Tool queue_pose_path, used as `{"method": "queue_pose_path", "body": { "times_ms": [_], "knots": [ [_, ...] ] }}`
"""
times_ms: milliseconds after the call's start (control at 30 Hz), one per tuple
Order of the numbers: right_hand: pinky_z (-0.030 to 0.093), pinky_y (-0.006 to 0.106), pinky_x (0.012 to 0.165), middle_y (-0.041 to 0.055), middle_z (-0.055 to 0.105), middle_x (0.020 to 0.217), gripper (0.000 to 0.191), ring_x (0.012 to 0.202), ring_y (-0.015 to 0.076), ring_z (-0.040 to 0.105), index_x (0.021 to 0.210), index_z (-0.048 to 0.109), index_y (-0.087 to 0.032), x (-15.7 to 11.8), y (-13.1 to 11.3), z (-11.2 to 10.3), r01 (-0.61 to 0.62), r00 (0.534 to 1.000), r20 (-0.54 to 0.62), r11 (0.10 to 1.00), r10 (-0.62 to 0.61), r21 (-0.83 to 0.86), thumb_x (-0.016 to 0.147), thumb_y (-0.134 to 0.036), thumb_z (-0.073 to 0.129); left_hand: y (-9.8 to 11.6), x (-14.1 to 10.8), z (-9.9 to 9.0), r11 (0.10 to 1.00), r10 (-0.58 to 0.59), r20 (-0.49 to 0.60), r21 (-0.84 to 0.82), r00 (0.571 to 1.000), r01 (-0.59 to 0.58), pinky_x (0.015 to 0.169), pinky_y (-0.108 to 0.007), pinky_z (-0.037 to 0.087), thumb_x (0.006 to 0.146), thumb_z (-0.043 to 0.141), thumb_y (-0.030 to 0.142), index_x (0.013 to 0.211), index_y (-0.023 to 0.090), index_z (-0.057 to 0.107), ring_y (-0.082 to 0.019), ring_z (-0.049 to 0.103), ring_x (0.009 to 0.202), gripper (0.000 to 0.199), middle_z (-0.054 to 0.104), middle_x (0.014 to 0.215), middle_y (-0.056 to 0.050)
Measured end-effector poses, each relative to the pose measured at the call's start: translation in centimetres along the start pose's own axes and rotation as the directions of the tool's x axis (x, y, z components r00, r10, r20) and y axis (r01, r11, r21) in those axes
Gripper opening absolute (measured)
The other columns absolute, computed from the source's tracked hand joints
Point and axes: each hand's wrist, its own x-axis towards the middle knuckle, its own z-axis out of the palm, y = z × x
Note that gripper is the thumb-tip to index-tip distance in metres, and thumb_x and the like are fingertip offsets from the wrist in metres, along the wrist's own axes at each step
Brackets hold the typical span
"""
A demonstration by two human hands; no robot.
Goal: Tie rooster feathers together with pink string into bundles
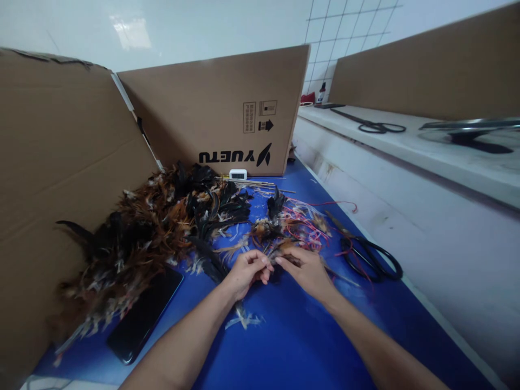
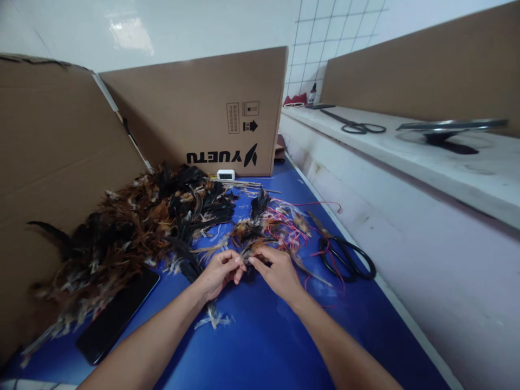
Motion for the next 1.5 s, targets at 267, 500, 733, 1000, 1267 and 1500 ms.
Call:
{"method": "queue_pose_path", "body": {
  "times_ms": [267,500,733,1000,1267,1500],
  "knots": [
    [0.054,0.03,0.066,0.0034,0.07,0.077,0.014,0.069,0.0182,0.066,0.081,0.067,-0.021,0.1,0.2,-0.1,-0.055,0.991,-0.115,0.988,0.072,0.144,0.074,-0.033,0.063,-0.3,0.2,-0.2,0.999,0.039,-0.075,-0.028,0.996,-0.041,0.045,-0.02,0.041,0.069,0.07,0.042,0.072,0.013,0.055,-0.007,0.051,0.047,0.033,0.063,0.071,-0.004],
    [0.054,0.03,0.065,0.0038,0.07,0.079,0.012,0.069,0.0178,0.066,0.081,0.068,-0.021,-0.1,-0.5,-0.2,0.003,0.983,-0.183,0.994,0.017,0.112,0.075,-0.031,0.063,-0.6,0.3,-0.1,0.975,0.135,-0.064,0.184,0.989,-0.121,0.042,-0.021,0.042,0.076,0.061,0.044,0.07,0.014,0.054,-0.008,0.049,0.041,0.032,0.058,0.057,-0.001],
    [0.053,0.029,0.066,0.0033,0.07,0.08,0.012,0.07,0.0176,0.066,0.082,0.067,-0.022,-0.3,-0.3,0.0,0.032,0.991,-0.133,0.999,-0.029,0.02,0.079,-0.03,0.06,-0.9,0.5,-0.1,0.942,0.158,-0.055,0.307,0.986,-0.134,0.04,-0.02,0.041,0.079,0.057,0.044,0.07,0.014,0.053,-0.008,0.048,0.039,0.031,0.056,0.052,0.0],
    [0.052,0.028,0.062,0.0027,0.07,0.077,0.012,0.067,0.0164,0.065,0.081,0.067,-0.02,-0.2,0.1,0.0,0.041,0.984,-0.17,0.998,-0.049,-0.054,0.079,-0.028,0.059,-1.6,0.6,-0.5,0.912,0.192,-0.023,0.374,0.981,-0.17,0.04,-0.02,0.041,0.082,0.053,0.042,0.072,0.015,0.053,-0.008,0.048,0.039,0.03,0.056,0.054,0.001],
    [0.05,0.027,0.068,0.0012,0.068,0.078,0.01,0.072,0.0146,0.064,0.084,0.065,-0.021,-0.5,-1.0,-0.1,0.303,0.914,-0.208,0.926,-0.35,-0.225,0.083,-0.019,0.055,-1.6,0.4,-0.6,0.806,0.229,-0.032,0.567,0.973,-0.171,0.042,-0.019,0.04,0.086,0.047,0.04,0.071,0.015,0.054,-0.009,0.048,0.039,0.03,0.053,0.047,0.002],
    [0.05,0.026,0.073,0.0019,0.067,0.08,0.014,0.077,0.0144,0.064,0.087,0.064,-0.021,-0.5,-1.0,-0.1,0.393,0.888,-0.13,0.875,-0.441,-0.284,0.085,-0.014,0.052,-1.3,0.2,-0.4,0.784,0.236,-0.019,0.595,0.972,-0.179,0.042,-0.019,0.04,0.086,0.046,0.038,0.07,0.015,0.054,-0.009,0.049,0.039,0.028,0.053,0.049,0.003]
  ]
}}
